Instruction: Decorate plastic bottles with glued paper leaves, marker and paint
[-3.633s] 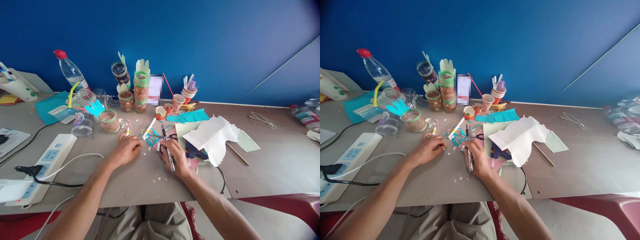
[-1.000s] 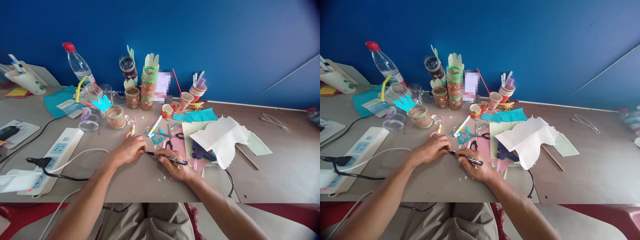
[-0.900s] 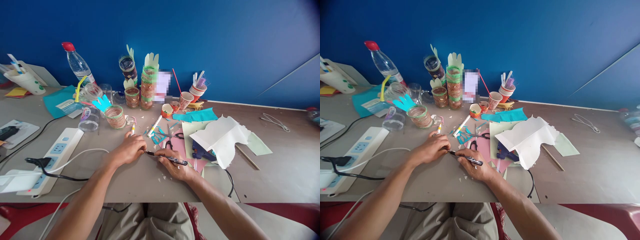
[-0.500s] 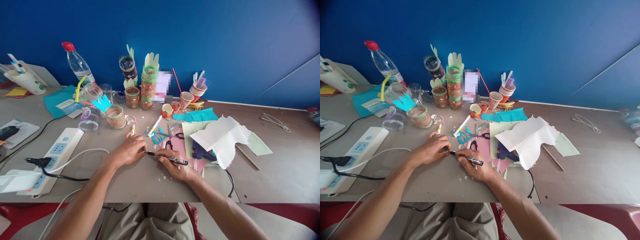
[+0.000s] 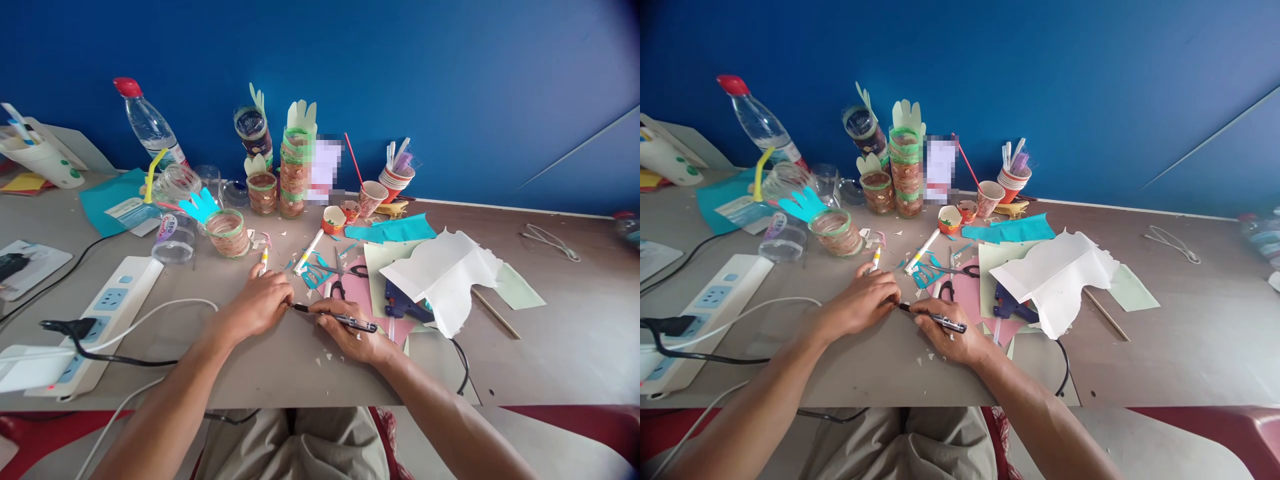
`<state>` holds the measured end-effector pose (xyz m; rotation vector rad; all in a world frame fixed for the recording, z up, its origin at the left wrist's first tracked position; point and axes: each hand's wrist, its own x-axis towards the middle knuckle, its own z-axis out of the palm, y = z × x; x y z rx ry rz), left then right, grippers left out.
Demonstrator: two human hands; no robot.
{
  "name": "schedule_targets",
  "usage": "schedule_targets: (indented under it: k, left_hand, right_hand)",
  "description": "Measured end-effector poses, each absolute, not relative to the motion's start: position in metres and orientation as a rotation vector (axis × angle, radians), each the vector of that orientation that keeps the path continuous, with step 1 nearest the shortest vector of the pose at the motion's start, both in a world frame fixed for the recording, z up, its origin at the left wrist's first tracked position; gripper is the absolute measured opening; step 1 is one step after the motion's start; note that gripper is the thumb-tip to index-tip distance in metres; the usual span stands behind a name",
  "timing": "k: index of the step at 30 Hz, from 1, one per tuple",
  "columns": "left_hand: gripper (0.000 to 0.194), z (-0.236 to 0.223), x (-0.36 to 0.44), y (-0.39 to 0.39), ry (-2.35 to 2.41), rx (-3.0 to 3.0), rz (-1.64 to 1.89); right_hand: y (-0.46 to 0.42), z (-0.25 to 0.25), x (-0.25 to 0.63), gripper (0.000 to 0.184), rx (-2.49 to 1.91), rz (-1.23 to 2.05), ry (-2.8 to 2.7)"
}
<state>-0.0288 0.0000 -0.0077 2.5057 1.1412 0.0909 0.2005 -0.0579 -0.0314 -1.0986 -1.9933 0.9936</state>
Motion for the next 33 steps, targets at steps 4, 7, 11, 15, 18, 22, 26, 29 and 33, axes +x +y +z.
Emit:
schedule_targets:
  k: [4, 7, 11, 15, 18, 22, 26, 29, 33]
  left_hand:
    - [0.018, -0.005, -0.028, 0.0, 1.169, 2.505, 0.05]
    - [0.019, -0.004, -0.027, 0.0, 1.173, 2.498, 0.02]
    - [0.018, -0.003, -0.027, 0.0, 1.173, 2.5, 0.014]
    - [0.018, -0.003, -0.026, 0.0, 1.177, 2.492, -0.001]
    - [0.017, -0.002, -0.026, 0.001, 1.177, 2.477, -0.002]
    - [0.014, -0.005, -0.028, 0.001, 1.144, 2.468, 0.03]
    - [0.012, -0.009, -0.032, 0.001, 1.095, 2.496, 0.105]
    - [0.015, -0.008, -0.036, 0.002, 1.075, 2.482, 0.148]
    - [0.022, -0.003, -0.043, 0.008, 1.131, 2.403, 0.207]
  right_hand:
    - [-0.058, -0.029, 0.2, 0.034, -1.104, 0.985, -2.004]
    - [-0.059, -0.027, 0.201, 0.032, -1.105, 0.98, -2.008]
    - [-0.059, -0.026, 0.202, 0.031, -1.103, 0.983, -1.998]
    - [-0.058, -0.027, 0.202, 0.031, -1.116, 0.991, -1.992]
    - [-0.059, -0.027, 0.202, 0.029, -1.119, 0.998, -1.98]
    - [-0.059, -0.027, 0.202, 0.028, -1.125, 1.007, -1.982]
    - [-0.059, -0.026, 0.202, 0.027, -1.13, 1.015, -1.975]
    - [-0.059, -0.028, 0.202, 0.029, -1.128, 1.013, -1.974]
    - [-0.059, -0.029, 0.202, 0.033, -1.104, 0.995, -1.992]
